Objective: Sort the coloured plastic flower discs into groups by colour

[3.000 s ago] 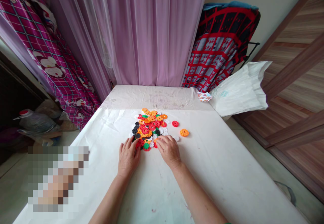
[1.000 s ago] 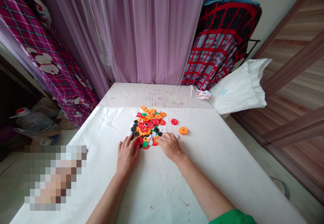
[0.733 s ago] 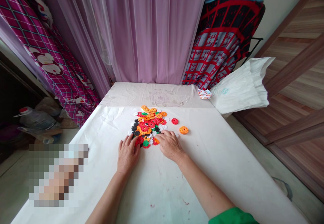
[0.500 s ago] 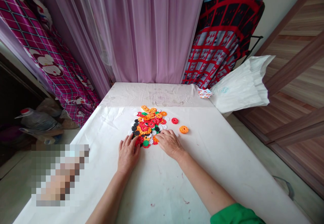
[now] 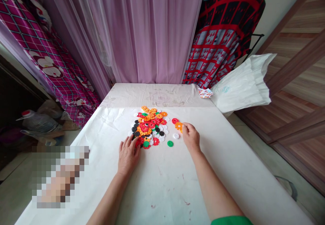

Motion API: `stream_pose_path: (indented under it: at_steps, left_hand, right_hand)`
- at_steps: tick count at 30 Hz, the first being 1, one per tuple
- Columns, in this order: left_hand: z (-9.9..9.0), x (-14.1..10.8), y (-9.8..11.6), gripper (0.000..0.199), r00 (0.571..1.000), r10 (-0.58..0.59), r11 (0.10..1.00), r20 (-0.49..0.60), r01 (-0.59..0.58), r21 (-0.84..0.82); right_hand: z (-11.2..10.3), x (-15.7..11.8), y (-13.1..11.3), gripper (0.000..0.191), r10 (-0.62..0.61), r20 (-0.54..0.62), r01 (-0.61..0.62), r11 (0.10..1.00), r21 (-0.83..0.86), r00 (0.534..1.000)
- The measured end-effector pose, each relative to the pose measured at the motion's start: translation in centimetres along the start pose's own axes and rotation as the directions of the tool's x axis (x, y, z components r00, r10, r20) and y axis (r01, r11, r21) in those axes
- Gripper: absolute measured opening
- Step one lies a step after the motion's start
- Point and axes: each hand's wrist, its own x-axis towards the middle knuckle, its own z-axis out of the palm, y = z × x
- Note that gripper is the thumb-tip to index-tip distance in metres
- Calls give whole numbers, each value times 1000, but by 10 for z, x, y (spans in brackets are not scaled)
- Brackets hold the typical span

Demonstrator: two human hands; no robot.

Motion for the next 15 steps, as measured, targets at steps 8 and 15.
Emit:
stream_pose_path:
  at_steps: [8, 15]
  left_hand:
    - [-1, 1, 0, 39, 1000, 3, 1000, -2, -3, 3]
    - [-1, 1, 0, 39, 1000, 8, 1000, -5, -8, 7]
  right_hand:
    - [-21, 29, 49, 40, 408, 15, -407, 906, 111, 913]
    - [-16, 20, 45, 29, 388, 46, -390, 920, 42, 921]
